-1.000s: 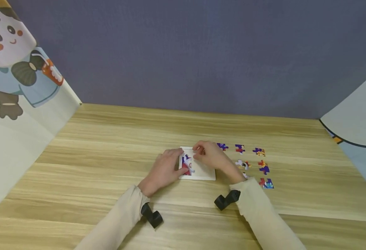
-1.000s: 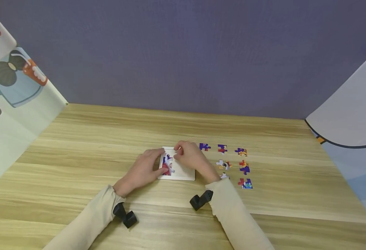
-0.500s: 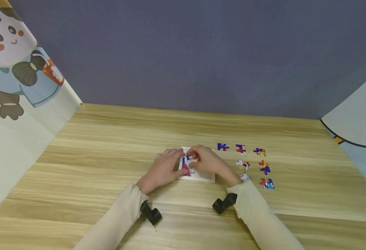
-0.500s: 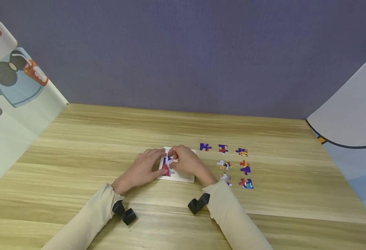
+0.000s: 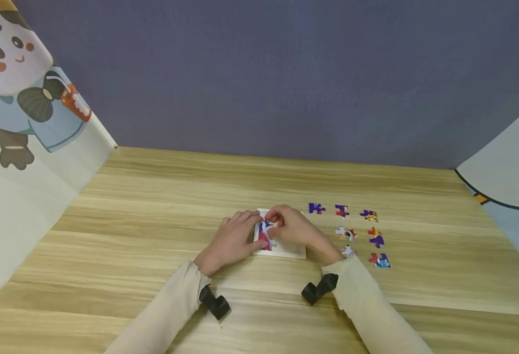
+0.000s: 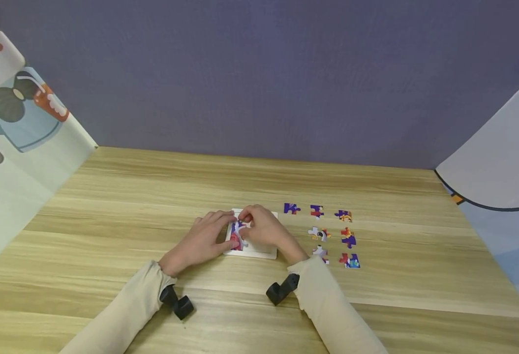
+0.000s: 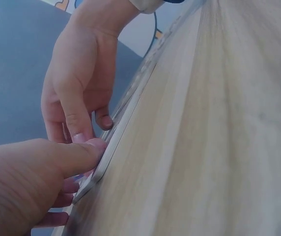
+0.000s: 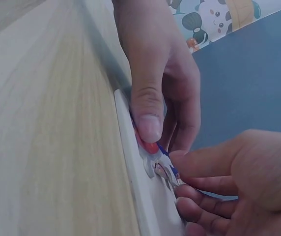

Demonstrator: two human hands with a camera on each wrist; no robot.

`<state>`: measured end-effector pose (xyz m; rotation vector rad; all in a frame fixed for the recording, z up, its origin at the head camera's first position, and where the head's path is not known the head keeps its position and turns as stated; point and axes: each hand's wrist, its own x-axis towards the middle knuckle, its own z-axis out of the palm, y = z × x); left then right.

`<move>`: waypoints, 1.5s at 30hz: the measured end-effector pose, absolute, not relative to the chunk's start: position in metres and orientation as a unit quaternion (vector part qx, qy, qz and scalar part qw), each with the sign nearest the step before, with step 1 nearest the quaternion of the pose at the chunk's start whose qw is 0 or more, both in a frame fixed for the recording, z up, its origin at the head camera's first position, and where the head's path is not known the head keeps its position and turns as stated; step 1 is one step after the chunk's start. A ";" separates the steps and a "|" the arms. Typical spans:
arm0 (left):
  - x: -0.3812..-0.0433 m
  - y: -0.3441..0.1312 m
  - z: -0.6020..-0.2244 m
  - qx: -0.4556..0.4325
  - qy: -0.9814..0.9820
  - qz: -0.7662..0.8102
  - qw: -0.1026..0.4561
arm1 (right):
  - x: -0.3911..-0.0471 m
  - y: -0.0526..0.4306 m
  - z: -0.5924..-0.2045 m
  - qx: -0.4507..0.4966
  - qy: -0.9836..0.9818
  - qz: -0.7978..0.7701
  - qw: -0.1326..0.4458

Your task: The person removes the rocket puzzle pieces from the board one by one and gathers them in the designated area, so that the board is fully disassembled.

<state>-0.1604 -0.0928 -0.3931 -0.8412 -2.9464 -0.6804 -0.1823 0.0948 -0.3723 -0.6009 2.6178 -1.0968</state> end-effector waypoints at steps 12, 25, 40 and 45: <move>-0.159 -0.092 -0.391 -0.258 -0.942 -0.213 -0.005 | -0.179 0.090 -0.368 -0.200 0.883 -0.411 0.110; -0.159 -0.092 -0.391 -0.259 -0.942 -0.215 -0.002 | -0.179 0.090 -0.367 -0.196 0.877 -0.430 0.091; -0.159 -0.091 -0.391 -0.258 -0.942 -0.213 -0.006 | -0.188 0.129 -0.351 -0.219 0.859 -0.437 0.150; -0.158 -0.091 -0.391 -0.259 -0.942 -0.214 -0.005 | -0.192 0.145 -0.348 -0.207 0.868 -0.422 0.162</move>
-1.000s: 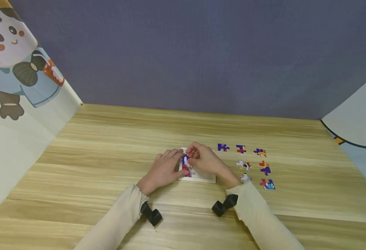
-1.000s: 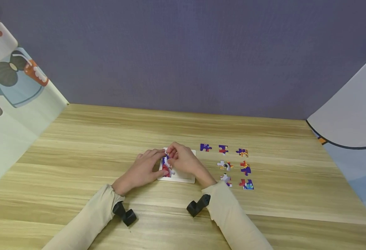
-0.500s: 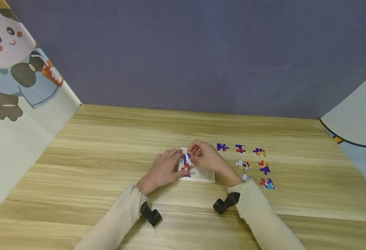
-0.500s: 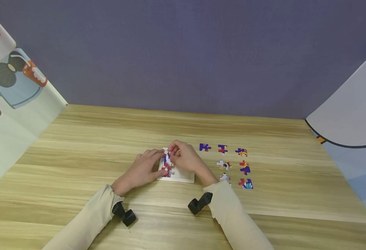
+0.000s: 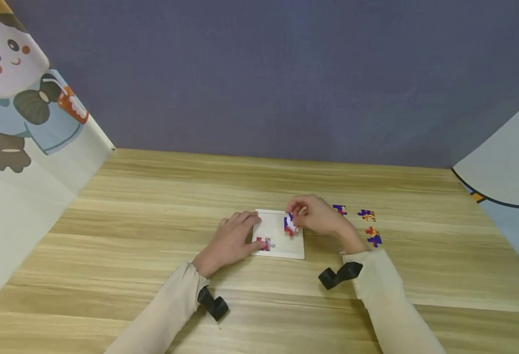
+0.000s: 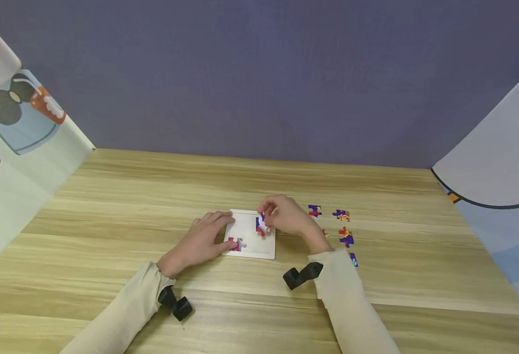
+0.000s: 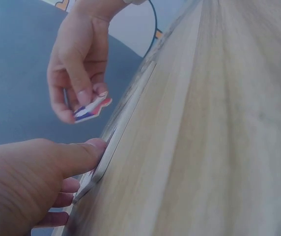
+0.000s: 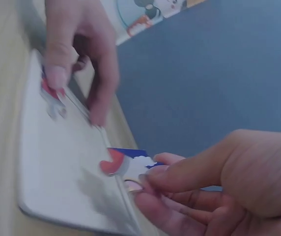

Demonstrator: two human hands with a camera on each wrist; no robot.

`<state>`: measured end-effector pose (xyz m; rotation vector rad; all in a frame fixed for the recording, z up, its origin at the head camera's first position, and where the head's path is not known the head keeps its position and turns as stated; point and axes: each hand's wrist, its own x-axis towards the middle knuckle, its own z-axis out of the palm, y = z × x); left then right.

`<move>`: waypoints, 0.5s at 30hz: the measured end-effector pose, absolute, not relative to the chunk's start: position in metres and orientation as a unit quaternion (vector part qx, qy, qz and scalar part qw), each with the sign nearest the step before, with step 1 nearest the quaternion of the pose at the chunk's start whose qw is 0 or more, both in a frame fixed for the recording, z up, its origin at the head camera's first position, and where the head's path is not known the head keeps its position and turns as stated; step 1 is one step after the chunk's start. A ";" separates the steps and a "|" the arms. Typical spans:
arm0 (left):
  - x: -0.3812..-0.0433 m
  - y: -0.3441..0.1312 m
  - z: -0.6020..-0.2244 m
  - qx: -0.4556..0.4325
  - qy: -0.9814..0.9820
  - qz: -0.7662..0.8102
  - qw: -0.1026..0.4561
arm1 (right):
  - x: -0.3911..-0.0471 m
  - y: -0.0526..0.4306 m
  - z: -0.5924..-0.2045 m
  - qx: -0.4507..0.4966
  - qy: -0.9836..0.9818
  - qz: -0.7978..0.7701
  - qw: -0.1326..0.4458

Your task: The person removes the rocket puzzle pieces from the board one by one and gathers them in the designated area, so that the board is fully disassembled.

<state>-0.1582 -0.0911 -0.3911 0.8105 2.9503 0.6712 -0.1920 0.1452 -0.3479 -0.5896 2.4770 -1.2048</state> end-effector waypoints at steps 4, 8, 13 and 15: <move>-0.158 -0.092 -0.392 0.260 0.942 0.212 0.001 | -0.196 0.157 -0.346 -0.201 0.872 -0.411 0.172; -0.158 -0.092 -0.392 0.262 0.941 0.212 0.001 | -0.199 0.170 -0.345 -0.188 0.874 -0.407 0.187; -0.158 -0.092 -0.392 0.263 0.941 0.212 0.001 | -0.200 0.181 -0.345 -0.160 0.867 -0.421 0.215; -0.158 -0.092 -0.392 0.264 0.941 0.213 0.001 | -0.200 0.183 -0.345 -0.148 0.866 -0.423 0.223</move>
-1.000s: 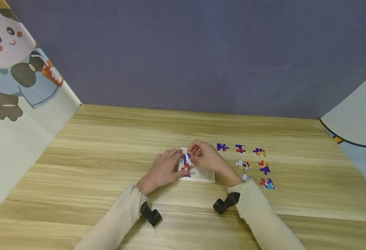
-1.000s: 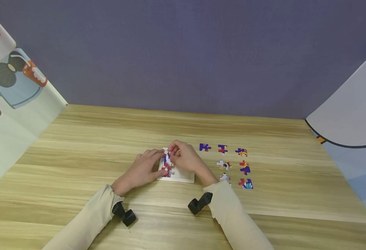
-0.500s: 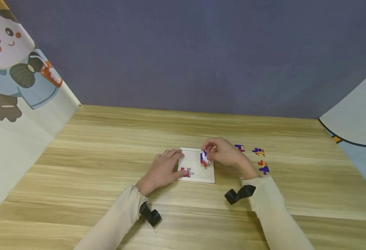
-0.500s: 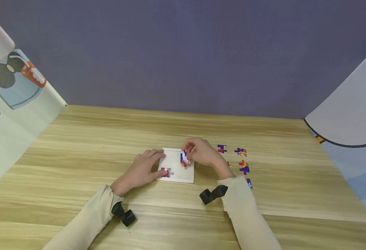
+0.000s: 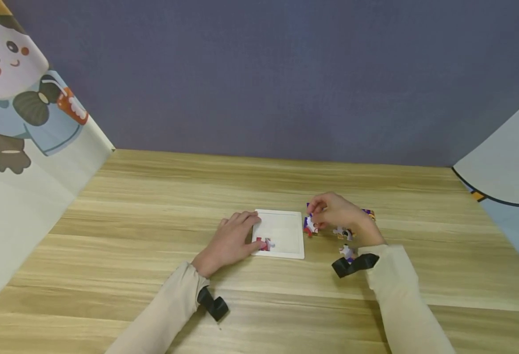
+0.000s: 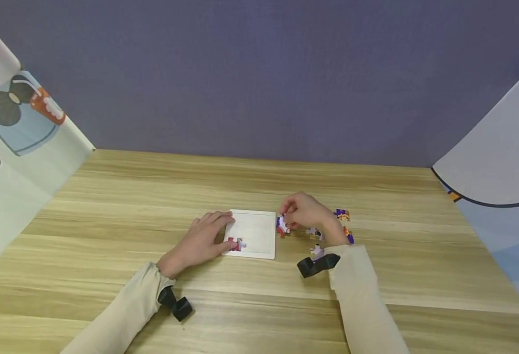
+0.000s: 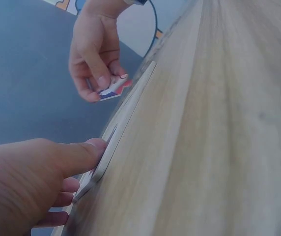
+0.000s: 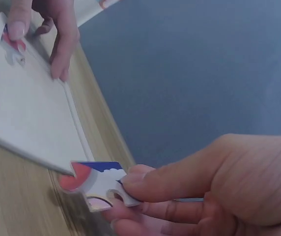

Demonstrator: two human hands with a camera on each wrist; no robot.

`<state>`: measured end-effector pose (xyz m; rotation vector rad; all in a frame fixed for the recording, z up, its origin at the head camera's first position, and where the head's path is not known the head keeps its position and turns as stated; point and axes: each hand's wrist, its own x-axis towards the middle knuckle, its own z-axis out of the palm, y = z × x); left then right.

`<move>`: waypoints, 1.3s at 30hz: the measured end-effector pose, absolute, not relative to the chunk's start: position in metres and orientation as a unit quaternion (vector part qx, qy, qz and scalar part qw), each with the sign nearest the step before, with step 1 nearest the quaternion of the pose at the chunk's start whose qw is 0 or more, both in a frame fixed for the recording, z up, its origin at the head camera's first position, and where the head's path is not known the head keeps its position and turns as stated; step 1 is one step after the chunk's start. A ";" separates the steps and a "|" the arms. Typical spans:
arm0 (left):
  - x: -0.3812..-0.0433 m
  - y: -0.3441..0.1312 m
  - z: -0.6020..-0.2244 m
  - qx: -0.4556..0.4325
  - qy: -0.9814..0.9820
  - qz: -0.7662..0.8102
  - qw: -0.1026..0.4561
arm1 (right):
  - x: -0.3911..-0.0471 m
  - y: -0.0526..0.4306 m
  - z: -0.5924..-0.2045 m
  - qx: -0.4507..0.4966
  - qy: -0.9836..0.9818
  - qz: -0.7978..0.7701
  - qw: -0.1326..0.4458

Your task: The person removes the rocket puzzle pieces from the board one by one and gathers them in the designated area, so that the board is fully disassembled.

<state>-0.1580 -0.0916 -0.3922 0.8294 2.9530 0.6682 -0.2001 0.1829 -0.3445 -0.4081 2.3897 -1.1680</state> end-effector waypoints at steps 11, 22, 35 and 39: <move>-0.158 -0.092 -0.392 0.264 0.940 0.216 0.004 | -0.205 0.192 -0.352 -0.113 0.868 -0.417 0.244; -0.158 -0.092 -0.392 0.265 0.939 0.218 0.000 | -0.205 0.190 -0.353 -0.120 0.881 -0.398 0.224; -0.159 -0.092 -0.393 0.263 0.940 0.217 0.003 | -0.206 0.190 -0.353 -0.114 0.894 -0.379 0.208; -0.159 -0.092 -0.393 0.263 0.940 0.217 0.003 | -0.204 0.190 -0.351 -0.113 0.899 -0.369 0.208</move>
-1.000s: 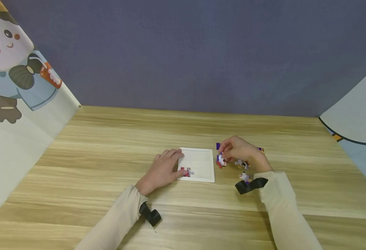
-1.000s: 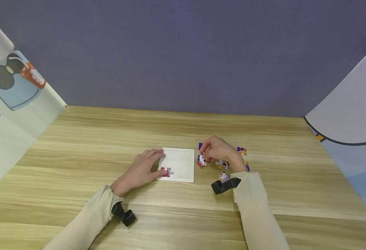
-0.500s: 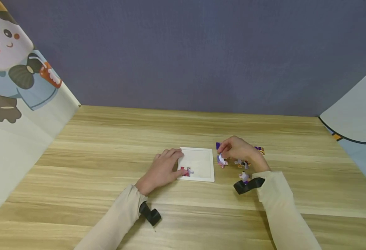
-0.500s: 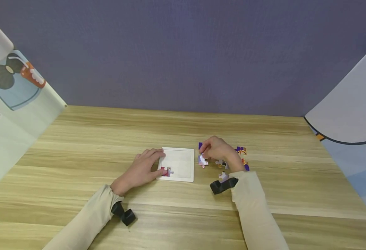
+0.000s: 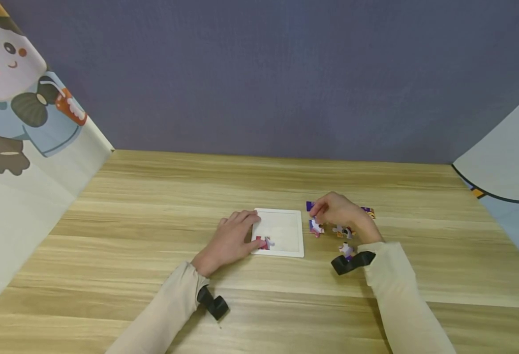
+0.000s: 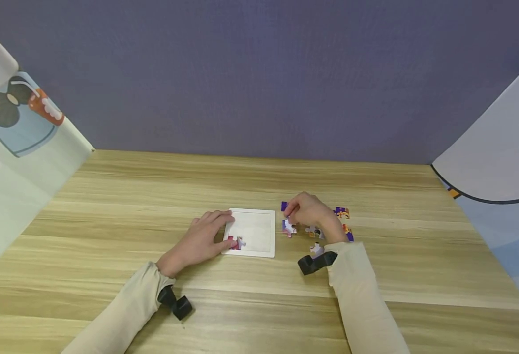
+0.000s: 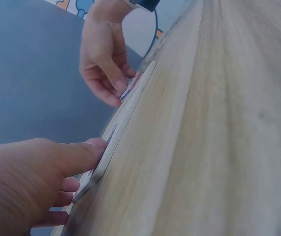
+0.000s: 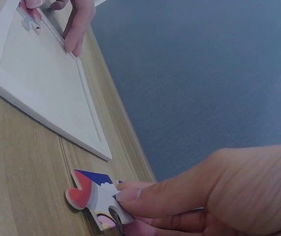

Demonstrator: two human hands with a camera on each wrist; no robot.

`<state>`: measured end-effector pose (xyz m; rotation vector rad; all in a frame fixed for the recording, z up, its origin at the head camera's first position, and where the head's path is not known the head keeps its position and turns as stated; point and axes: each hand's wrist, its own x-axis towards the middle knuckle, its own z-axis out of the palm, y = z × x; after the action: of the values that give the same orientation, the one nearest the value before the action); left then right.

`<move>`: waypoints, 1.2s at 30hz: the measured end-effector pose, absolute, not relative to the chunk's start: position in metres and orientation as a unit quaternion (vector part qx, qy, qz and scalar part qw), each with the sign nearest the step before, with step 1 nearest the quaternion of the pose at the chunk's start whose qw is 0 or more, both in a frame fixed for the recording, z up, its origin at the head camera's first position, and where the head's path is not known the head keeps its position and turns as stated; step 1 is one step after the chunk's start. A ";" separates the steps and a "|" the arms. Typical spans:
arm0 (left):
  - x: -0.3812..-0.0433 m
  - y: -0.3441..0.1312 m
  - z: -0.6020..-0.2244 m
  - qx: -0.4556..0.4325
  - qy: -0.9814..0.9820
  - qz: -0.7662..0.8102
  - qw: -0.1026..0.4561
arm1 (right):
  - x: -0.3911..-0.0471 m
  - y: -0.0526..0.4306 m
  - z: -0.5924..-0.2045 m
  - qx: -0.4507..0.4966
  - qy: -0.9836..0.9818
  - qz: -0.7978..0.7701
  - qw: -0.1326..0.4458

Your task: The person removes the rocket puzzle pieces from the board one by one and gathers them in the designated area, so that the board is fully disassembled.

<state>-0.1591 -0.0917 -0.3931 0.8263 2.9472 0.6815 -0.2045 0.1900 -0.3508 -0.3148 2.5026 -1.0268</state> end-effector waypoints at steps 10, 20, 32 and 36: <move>-0.159 -0.091 -0.393 0.262 0.940 0.217 0.000 | -0.203 0.188 -0.347 -0.114 0.910 -0.347 0.198; -0.159 -0.092 -0.393 0.266 0.940 0.215 -0.002 | -0.202 0.183 -0.348 -0.136 0.913 -0.338 0.182; -0.159 -0.094 -0.393 0.280 0.936 0.212 -0.003 | -0.193 0.155 -0.350 -0.182 0.912 -0.325 0.172; -0.159 -0.094 -0.394 0.284 0.935 0.214 -0.004 | -0.187 0.142 -0.350 -0.211 0.912 -0.314 0.157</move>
<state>-0.1589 -0.0943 -0.3935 0.8954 2.9433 0.6724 -0.1873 0.1421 -0.3497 -0.6026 2.6117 -0.8982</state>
